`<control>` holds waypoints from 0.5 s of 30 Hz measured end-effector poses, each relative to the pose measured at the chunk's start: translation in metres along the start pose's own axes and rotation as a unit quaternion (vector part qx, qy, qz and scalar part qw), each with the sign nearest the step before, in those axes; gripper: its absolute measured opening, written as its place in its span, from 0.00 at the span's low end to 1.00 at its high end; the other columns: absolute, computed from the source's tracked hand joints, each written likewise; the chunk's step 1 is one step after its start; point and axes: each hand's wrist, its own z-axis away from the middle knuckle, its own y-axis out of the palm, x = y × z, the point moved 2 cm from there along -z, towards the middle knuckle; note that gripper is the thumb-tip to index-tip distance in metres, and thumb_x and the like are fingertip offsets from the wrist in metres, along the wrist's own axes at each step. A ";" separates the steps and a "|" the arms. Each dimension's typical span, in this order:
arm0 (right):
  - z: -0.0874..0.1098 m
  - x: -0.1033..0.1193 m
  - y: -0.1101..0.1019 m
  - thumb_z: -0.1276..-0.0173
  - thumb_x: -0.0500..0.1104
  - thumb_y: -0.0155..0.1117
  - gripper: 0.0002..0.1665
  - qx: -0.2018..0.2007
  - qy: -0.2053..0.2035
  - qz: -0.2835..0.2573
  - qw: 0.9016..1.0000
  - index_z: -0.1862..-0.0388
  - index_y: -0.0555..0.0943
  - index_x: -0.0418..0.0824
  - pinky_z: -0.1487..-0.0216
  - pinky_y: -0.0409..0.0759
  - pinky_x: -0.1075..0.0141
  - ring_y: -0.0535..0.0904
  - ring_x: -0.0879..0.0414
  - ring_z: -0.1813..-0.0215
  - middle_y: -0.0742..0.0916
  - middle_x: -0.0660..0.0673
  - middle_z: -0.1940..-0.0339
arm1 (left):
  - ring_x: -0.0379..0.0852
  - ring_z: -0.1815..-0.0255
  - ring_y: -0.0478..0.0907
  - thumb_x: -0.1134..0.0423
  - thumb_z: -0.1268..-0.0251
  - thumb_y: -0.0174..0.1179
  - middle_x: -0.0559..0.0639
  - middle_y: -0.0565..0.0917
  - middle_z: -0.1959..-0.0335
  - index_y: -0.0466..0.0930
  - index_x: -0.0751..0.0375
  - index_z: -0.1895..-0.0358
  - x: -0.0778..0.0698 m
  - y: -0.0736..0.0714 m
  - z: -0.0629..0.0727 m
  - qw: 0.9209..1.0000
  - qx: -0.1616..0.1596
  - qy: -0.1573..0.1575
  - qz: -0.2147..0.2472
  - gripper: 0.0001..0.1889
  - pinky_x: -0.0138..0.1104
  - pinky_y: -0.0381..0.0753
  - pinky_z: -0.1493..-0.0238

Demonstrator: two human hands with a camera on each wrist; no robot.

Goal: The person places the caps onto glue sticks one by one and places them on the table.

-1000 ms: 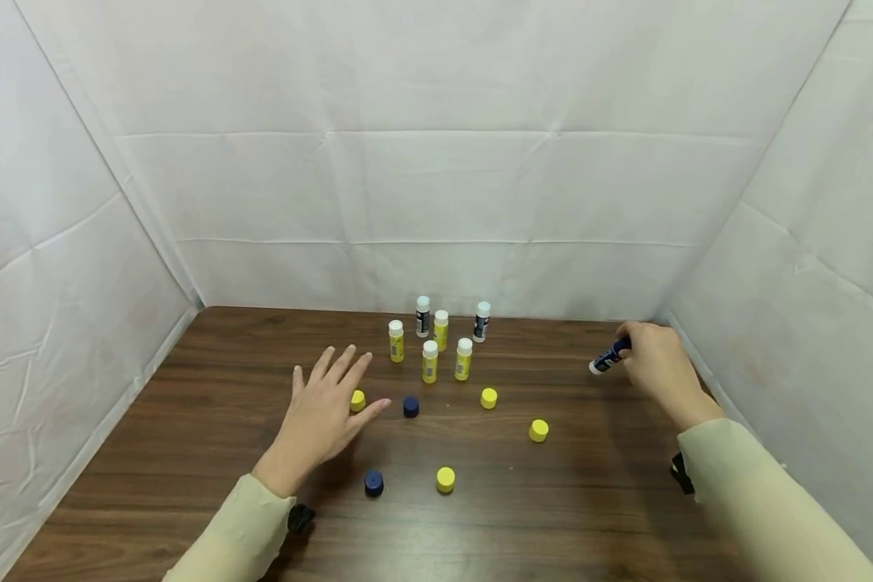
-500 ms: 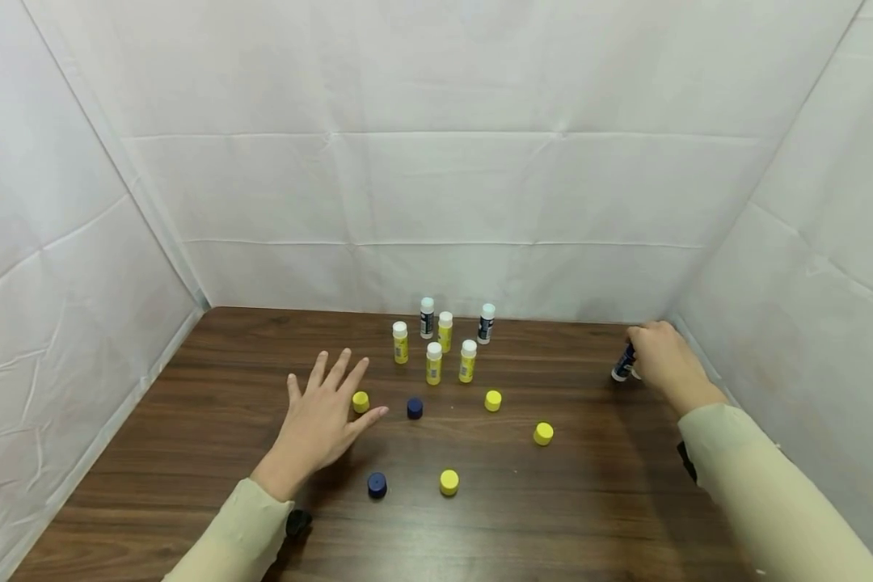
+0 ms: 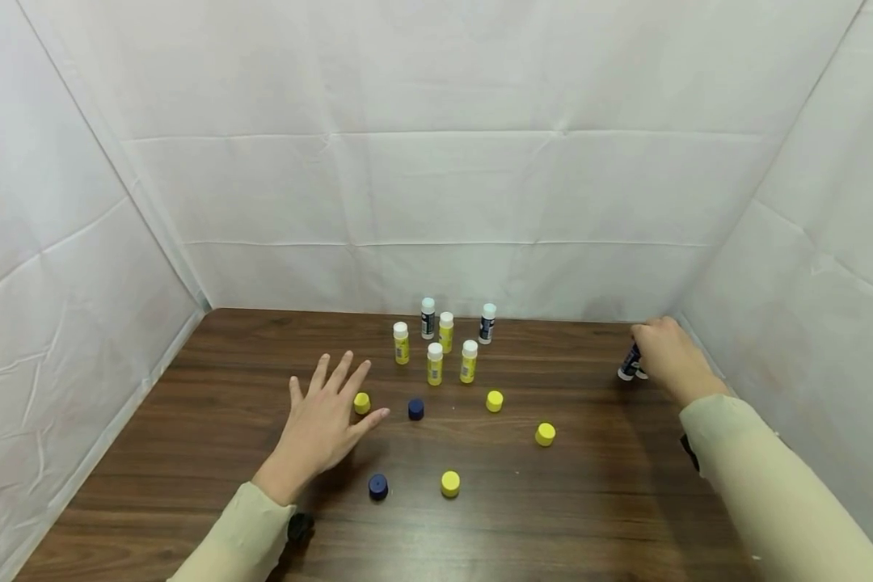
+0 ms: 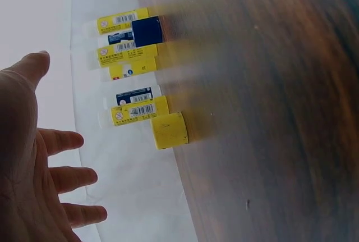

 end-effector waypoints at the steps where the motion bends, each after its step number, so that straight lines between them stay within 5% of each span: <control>1: 0.000 0.000 0.000 0.44 0.21 0.61 0.13 -0.002 -0.003 0.004 1.000 0.58 0.83 0.24 0.53 0.80 0.41 0.81 0.31 0.57 0.87 0.30 0.63 | 0.63 0.17 0.43 0.23 0.32 0.43 0.54 0.53 0.17 0.55 0.43 0.18 0.000 0.000 0.000 1.000 -0.001 0.000 0.001 0.45 0.75 0.47 0.31; 15: -0.001 -0.002 0.000 0.41 0.23 0.57 0.11 0.000 -0.008 0.018 1.000 0.61 0.83 0.27 0.53 0.77 0.40 0.80 0.31 0.60 0.86 0.31 0.65 | 0.64 0.17 0.43 0.23 0.32 0.43 0.54 0.54 0.18 0.55 0.43 0.18 -0.002 -0.001 0.001 1.000 -0.002 0.001 0.007 0.45 0.75 0.45 0.31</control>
